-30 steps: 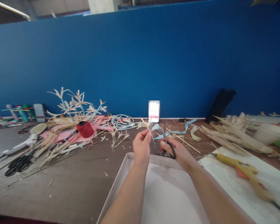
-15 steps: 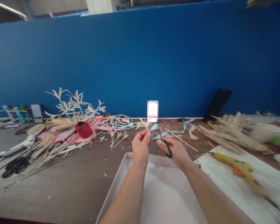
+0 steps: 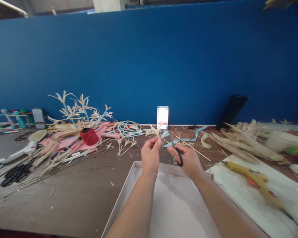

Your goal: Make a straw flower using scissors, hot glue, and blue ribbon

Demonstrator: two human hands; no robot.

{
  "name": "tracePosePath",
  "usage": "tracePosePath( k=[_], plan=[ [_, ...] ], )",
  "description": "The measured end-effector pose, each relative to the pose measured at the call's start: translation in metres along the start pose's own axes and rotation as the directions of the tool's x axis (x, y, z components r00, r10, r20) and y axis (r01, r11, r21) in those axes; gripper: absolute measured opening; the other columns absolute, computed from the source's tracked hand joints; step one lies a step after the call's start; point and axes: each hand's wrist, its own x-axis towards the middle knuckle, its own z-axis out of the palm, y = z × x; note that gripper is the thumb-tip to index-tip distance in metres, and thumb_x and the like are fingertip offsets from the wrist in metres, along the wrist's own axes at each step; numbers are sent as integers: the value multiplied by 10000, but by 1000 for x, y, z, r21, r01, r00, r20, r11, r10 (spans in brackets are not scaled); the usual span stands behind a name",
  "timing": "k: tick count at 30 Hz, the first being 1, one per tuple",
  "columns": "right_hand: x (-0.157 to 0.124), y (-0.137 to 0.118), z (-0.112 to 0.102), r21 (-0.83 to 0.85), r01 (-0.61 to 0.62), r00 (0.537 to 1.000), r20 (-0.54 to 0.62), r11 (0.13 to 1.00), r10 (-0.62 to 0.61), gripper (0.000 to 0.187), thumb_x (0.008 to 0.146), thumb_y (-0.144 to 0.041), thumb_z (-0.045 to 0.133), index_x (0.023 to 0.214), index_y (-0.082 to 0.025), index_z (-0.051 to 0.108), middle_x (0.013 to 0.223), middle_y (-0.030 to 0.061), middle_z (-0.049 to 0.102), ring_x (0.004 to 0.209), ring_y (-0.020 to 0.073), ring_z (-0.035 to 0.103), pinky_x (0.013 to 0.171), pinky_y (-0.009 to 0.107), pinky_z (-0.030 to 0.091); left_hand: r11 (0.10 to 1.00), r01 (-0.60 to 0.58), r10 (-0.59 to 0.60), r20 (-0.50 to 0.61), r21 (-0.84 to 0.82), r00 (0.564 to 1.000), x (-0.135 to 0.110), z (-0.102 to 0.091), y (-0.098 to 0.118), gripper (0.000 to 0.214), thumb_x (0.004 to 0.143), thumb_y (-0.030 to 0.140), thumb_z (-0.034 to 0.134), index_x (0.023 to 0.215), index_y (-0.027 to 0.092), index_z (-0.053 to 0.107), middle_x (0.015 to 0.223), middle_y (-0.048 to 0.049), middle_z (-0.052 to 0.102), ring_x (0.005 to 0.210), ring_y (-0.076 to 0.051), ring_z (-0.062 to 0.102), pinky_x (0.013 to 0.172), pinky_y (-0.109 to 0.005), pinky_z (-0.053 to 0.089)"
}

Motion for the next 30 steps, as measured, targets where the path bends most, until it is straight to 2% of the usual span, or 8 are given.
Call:
tracePosePath(
  k=[5,11,23,30],
  plan=[
    [0,-5,3,97,-100,993,80,990,92,346,707,-548,552,737,-205,582,525,-26,494,510,122,439,474,237,343,1000,-8,8,3,6,1000,-1,0,1,329,662,355,675,900,129,653,832,-76,676,774,-150,614,779,-292,451],
    [2,-6,2,118,-95,992,96,989,84,351,689,-549,577,790,-214,576,591,-25,511,571,126,463,513,233,355,1000,-16,16,20,4,1000,0,-1,-1,316,672,355,668,896,133,646,847,-76,676,785,-150,610,780,-290,449],
    [2,0,1,100,-64,996,62,993,58,326,746,-503,548,630,-198,546,480,-39,442,471,109,416,464,233,320,1000,-15,15,28,-2,999,-2,1,0,310,668,359,672,885,138,654,801,-59,675,749,-142,606,756,-281,441],
    [1,1,1,11,-3,1000,-30,1000,3,394,730,-515,562,535,-187,462,469,-51,392,466,88,359,446,222,267,1000,1,-1,24,13,1000,-2,0,1,324,670,360,669,897,130,647,816,-68,671,753,-142,603,732,-269,445]
  ],
)
